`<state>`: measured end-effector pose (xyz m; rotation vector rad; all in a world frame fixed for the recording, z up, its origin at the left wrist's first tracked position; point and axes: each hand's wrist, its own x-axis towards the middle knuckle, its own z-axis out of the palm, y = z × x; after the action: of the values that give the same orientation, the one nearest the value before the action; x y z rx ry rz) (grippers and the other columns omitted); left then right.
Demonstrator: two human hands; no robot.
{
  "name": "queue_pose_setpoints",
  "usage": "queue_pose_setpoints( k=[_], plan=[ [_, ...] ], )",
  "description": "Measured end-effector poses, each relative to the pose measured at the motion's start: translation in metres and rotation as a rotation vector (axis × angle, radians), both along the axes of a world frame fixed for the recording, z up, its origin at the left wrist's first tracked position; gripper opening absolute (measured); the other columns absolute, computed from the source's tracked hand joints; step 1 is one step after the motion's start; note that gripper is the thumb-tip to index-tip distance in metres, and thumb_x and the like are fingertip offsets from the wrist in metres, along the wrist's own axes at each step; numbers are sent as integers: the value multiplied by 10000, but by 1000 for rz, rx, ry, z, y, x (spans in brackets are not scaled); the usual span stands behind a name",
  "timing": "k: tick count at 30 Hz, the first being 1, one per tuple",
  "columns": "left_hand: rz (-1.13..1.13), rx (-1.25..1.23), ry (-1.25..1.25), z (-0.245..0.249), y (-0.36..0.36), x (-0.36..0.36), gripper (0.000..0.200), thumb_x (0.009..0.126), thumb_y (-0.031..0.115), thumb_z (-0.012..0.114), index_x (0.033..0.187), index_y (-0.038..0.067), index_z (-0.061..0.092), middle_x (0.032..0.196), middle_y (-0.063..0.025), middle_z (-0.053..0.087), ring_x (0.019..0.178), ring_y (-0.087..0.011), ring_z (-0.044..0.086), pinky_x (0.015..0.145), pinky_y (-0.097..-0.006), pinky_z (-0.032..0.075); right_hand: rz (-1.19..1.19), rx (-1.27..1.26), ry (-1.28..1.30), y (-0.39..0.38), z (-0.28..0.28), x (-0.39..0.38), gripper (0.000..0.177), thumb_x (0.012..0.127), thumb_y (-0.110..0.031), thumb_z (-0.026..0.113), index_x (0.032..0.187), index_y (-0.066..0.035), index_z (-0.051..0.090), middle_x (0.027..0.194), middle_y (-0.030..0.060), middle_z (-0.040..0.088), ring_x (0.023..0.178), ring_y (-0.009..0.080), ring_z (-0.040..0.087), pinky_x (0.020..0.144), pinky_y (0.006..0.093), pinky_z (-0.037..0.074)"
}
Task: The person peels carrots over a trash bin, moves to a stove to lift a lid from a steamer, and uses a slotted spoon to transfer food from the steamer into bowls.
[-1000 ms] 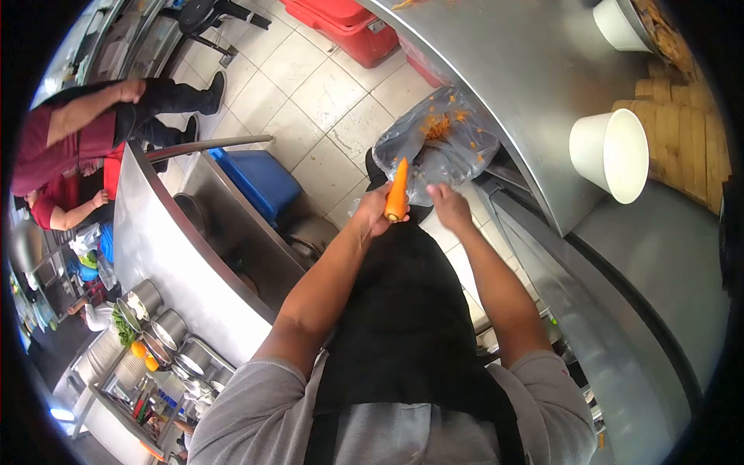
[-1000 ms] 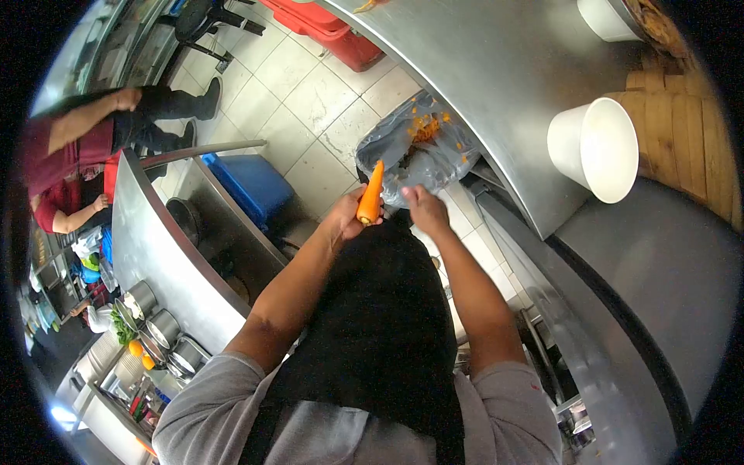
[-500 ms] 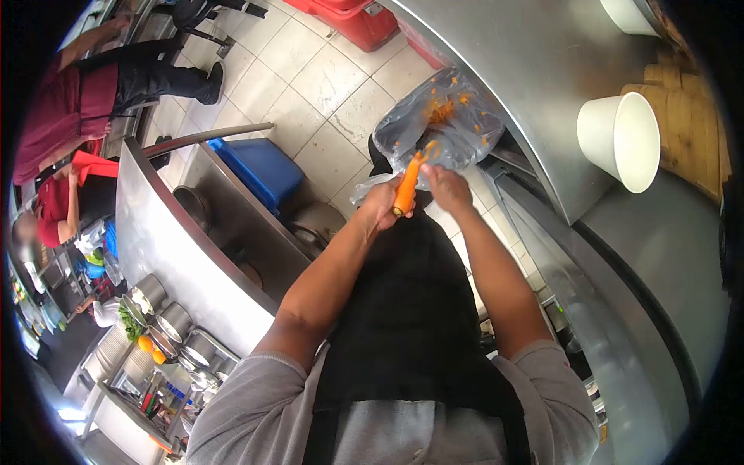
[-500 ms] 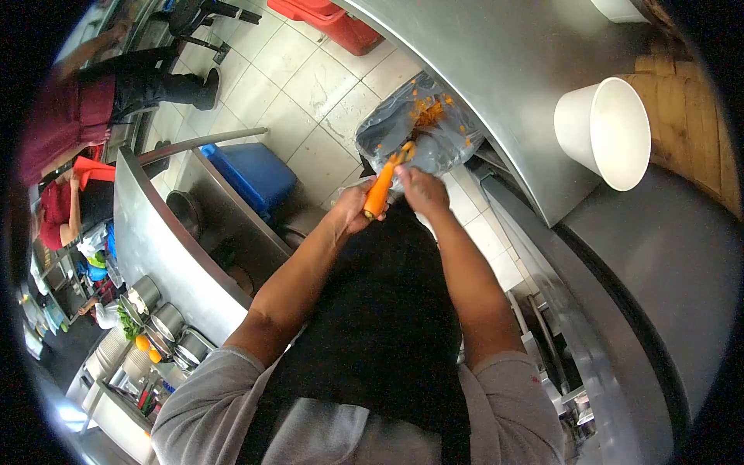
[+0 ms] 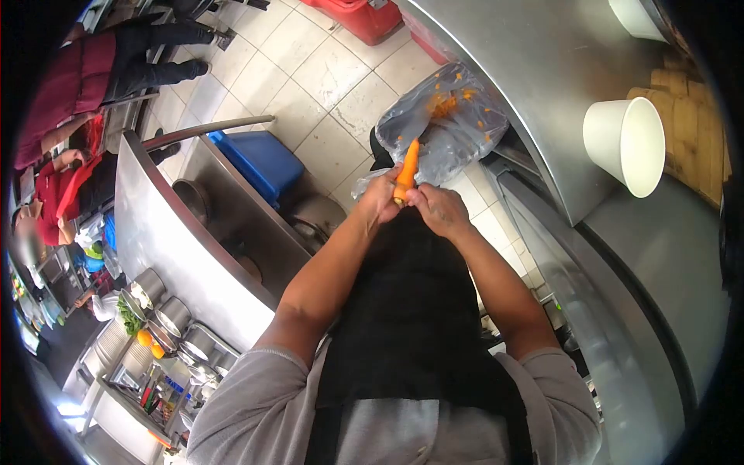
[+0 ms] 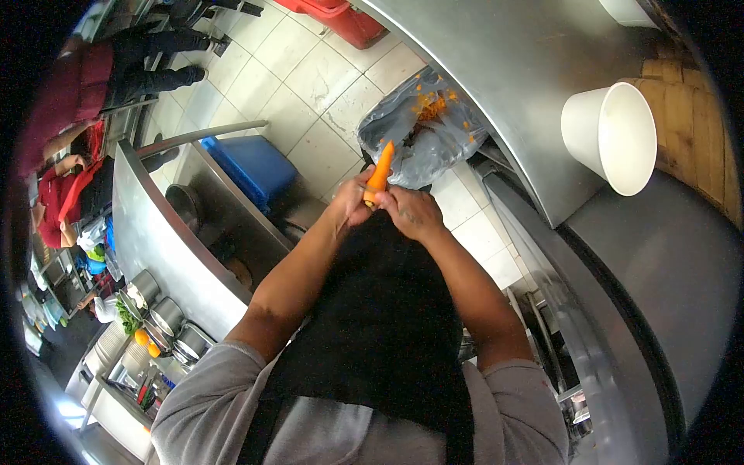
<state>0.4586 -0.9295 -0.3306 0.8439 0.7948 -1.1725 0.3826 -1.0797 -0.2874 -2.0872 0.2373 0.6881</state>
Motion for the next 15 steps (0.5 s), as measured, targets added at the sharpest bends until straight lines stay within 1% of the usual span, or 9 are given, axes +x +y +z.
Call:
queue_pose_setpoints(
  k=[2,3,4,6,8,10,12,13,15],
  plan=[
    [-52,11,-31,5,4,-5,396,1017,386,393,1098,26,537,867,-97,590,728,-233,579,613,-369,509,-63,-115,97,-8,-25,9,616,968,-563,303,946,-30,610,947,233,659,918,430,616,815,509,467],
    [-81,-23,1,6,5,-6,405,1023,376,364,1135,26,535,874,-98,588,728,-226,576,618,-360,504,-80,-182,107,-16,-37,14,647,967,-573,272,962,-30,623,964,238,658,940,434,611,836,508,460],
    [-108,-57,31,7,5,-8,419,1029,366,335,1172,25,533,881,-99,586,727,-220,574,623,-352,498,-161,-210,94,-22,-61,15,649,976,-564,261,918,-23,616,919,248,653,899,436,615,798,506,465],
    [-106,-58,34,10,4,-9,407,1029,351,333,1171,27,534,877,-98,588,715,-219,575,626,-351,498,-213,-297,168,-40,-95,17,685,977,-568,243,988,-3,630,966,254,655,951,422,617,835,494,460],
    [-108,-58,44,17,1,-9,395,1028,336,330,1170,30,535,873,-96,589,702,-219,575,628,-351,498,-210,-314,190,-47,-93,17,646,980,-549,266,1008,-21,637,967,246,655,948,423,614,840,490,458],
    [-49,37,37,26,-6,1,386,1028,307,323,1165,17,536,892,-95,589,738,-214,578,638,-352,502,-189,-241,152,-34,-67,13,616,971,-550,296,1006,-42,642,972,241,657,944,422,617,837,491,465],
    [-17,10,38,4,-2,5,384,1025,319,333,1156,19,532,882,-104,596,745,-230,589,644,-375,508,-164,-80,49,-15,-26,1,547,952,-549,369,982,-78,646,964,221,664,935,417,622,818,489,475],
    [10,-9,44,-4,1,3,383,1022,332,343,1148,21,527,873,-113,602,752,-246,601,650,-399,514,-85,-18,33,-10,1,1,506,949,-526,406,948,-75,636,938,205,670,914,413,627,805,490,477],
    [38,-26,60,3,-2,2,369,1024,308,338,1157,26,535,906,-104,595,784,-227,588,649,-377,513,-63,-3,11,-1,24,1,461,958,-488,425,944,-75,628,913,196,671,874,412,629,790,494,478]
  ],
)
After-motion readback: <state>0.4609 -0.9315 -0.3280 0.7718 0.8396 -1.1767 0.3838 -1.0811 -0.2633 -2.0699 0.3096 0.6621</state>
